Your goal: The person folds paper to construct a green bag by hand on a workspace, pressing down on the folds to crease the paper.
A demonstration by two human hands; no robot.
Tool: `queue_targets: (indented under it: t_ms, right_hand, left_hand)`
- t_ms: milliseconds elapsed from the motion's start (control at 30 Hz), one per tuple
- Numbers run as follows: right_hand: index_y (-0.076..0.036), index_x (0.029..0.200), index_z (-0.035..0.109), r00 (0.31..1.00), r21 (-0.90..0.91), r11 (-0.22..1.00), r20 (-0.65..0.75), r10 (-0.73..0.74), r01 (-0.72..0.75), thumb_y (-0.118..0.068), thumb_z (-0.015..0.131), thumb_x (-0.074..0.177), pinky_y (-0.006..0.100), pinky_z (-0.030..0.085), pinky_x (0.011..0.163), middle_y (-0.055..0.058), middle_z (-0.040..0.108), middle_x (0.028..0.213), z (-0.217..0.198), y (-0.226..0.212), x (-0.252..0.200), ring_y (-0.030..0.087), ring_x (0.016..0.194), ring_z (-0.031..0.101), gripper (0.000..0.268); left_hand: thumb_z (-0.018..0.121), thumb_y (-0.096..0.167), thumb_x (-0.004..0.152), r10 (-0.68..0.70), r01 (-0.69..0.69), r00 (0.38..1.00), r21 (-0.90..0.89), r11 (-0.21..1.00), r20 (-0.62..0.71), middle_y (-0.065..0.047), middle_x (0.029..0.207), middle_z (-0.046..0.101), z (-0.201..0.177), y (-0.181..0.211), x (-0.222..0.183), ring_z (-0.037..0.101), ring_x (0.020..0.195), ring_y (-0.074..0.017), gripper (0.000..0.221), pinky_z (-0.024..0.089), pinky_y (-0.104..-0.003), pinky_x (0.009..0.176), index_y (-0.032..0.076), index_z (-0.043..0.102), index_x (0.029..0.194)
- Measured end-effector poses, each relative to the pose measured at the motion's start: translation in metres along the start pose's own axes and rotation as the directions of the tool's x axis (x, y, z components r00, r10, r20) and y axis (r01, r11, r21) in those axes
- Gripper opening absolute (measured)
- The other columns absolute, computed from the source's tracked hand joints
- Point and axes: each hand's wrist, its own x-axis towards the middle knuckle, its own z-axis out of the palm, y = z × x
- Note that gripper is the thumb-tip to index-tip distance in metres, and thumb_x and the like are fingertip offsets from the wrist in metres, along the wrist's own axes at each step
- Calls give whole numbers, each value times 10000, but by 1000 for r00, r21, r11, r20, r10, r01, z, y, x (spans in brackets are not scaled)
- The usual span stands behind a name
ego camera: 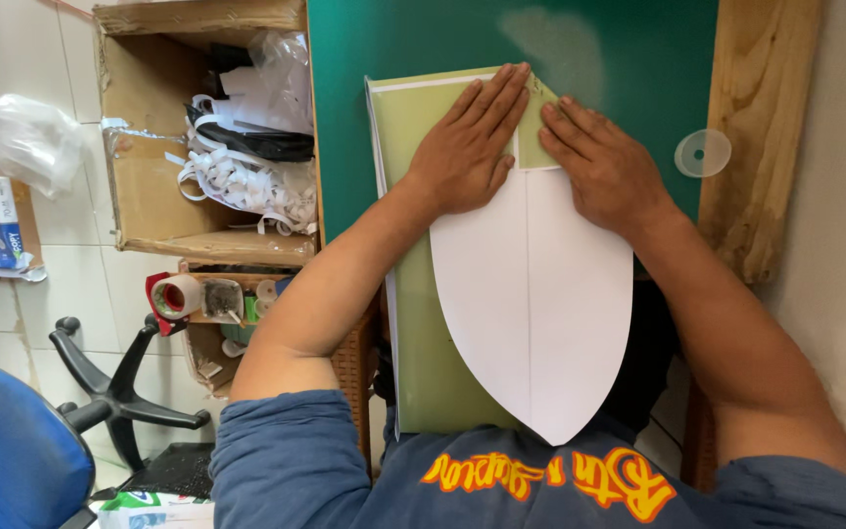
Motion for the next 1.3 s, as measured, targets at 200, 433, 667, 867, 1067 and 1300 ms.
queue_targets:
  t_ms: [200,433,667,867,1067,1300]
  right_hand:
    - [-13,1299,715,999,25,999,-27,20,-19,28,587,990,456,458,1196,114,624,1502,0,-1,1,272,1473,520,336]
    - [-15,1295,724,999,29,999,-44,19,-18,28,587,998,452,468,1166,113,637,1486,2,-1,-1,280,1459,528,330]
    - [-6,1275,715,1000,1,1000,-12,-23,23,-9,638,896,456,465,1168,128,622,1492,-10,-2,6,293,1458,526,387]
    - [-2,1290,695,961,-11,963,-73,266,-268,-58,676,888,490,480,1109,180,604,1530,-53,12,-30,387,1433,539,407]
    - [46,1402,677,839,-141,829,-33,543,-542,-17,624,1013,467,476,1079,267,529,1573,-46,14,-92,417,1379,523,397]
    - [22,1166,745,933,-70,930,-40,358,-360,-76,700,1018,445,545,1095,186,602,1426,-55,14,-76,370,1312,603,183]
  left_hand:
    - [538,305,1012,-9,9,1000,-11,1000,6,-170,1716,158,2,1,0,116,1604,-297,747,128,-456,1318,-39,257,1612]
    - [536,312,1016,-3,3,999,0,1000,-32,-172,1718,164,10,-2,0,119,1604,-294,756,131,-459,1319,-39,242,1618]
    - [563,296,965,-60,61,998,41,997,-7,-162,1716,196,4,9,7,150,1601,-289,772,133,-447,1303,-40,296,1607]
    - [638,470,897,-277,228,945,260,938,172,-106,1646,278,-13,31,36,249,1509,-352,813,-33,-647,1209,31,375,1529]
    - [712,290,975,-262,197,958,400,895,113,-108,1533,526,-7,33,53,467,1409,-357,833,-88,-742,1191,95,277,1658]
    - [843,474,741,-308,287,949,231,930,62,-54,1583,435,-1,25,43,383,1444,-352,1144,-61,-732,1160,113,168,1590]
